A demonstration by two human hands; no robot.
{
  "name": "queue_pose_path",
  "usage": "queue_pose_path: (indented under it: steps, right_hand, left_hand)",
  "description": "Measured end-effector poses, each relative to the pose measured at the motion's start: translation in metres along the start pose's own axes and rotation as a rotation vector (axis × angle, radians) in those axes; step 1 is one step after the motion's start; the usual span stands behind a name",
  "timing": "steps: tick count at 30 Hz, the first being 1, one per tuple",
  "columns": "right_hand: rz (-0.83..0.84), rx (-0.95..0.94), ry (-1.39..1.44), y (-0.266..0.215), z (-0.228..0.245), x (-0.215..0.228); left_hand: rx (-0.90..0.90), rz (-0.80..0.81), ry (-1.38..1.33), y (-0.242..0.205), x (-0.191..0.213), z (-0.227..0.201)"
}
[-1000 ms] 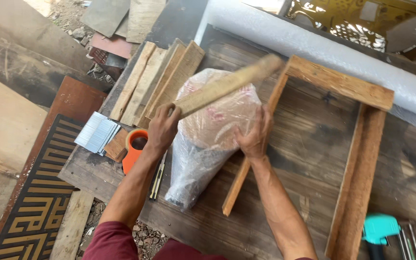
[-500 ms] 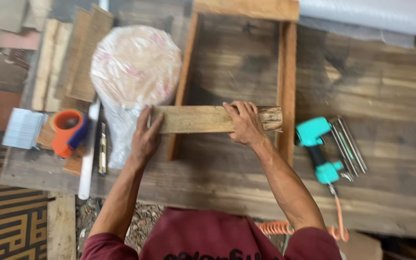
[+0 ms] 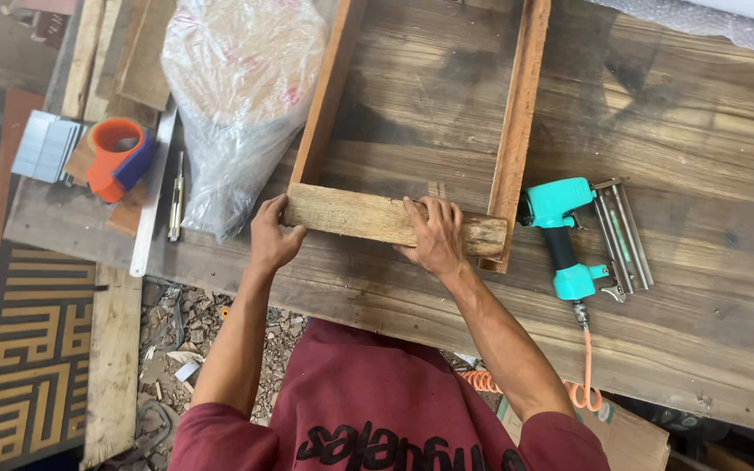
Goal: The person assembles a rectangular wooden frame on a workbench. They position two long planks and a short crosspiece, then use a teal pneumatic nail gun to fasten the joints. Additional short pieces are added and nailed to complete the frame.
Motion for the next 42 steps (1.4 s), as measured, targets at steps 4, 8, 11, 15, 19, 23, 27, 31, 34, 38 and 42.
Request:
queue_pose_path:
  steps: [4,8,11,15,19,23,27,31,34,38,42]
  right_hand:
    - [0.032,-0.033,0.032,-0.009,0.003,-0.007]
    - [0.069,-0.073,0.054,-0.011,0.003,-0.001]
    - [0.097,-0.123,0.086,-0.014,-0.005,0.023]
    - [-0.12,-0.256,0.174,-0.041,-0.04,0.07]
    - [-0.168,-0.504,0.287,-0.081,-0.096,0.082]
    - [0.051,-0.606,0.396,-0.097,-0.115,0.047]
    - [-0.036,-0.57,0.371,-0.095,-0.126,0.039]
    - [-0.056,-0.54,0.375,-0.099,-0.135,0.028]
    - [-0.098,-0.547,0.408,-0.099,-0.135,0.034]
    - [-0.089,-0.585,0.549,-0.101,-0.143,0.042]
    - [-0.019,-0.665,0.872,-0.113,-0.156,0.043]
  left_hand:
    - [0.002,-0.051,-0.082,-0.004,0.0,0.001]
    - [-0.022,-0.093,-0.013,-0.007,-0.001,0.002]
    - [-0.053,-0.128,0.029,-0.007,-0.003,0.002]
    - [-0.018,-0.171,0.089,-0.016,-0.003,0.008]
    - [0.001,-0.191,0.094,-0.015,-0.008,0.024]
    - [0.05,-0.175,0.21,-0.013,-0.011,0.029]
    - [0.099,-0.178,0.248,-0.012,-0.011,0.034]
    - [0.157,-0.195,0.26,-0.015,-0.012,0.029]
    - [0.207,-0.197,0.203,-0.014,-0.012,0.017]
    - [0.257,-0.204,0.204,-0.015,-0.011,0.021]
    - [0.284,-0.203,0.172,-0.018,-0.009,0.025]
Point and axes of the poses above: each hand's wrist, its own y-axis towards the middle knuckle, its own x-axis out of the back of the hand, z = x × y, the point moved 8 cm from there along y, towards the middle knuckle, and after that the axes turned 7 degrees about -x, right-handed, at the moved point
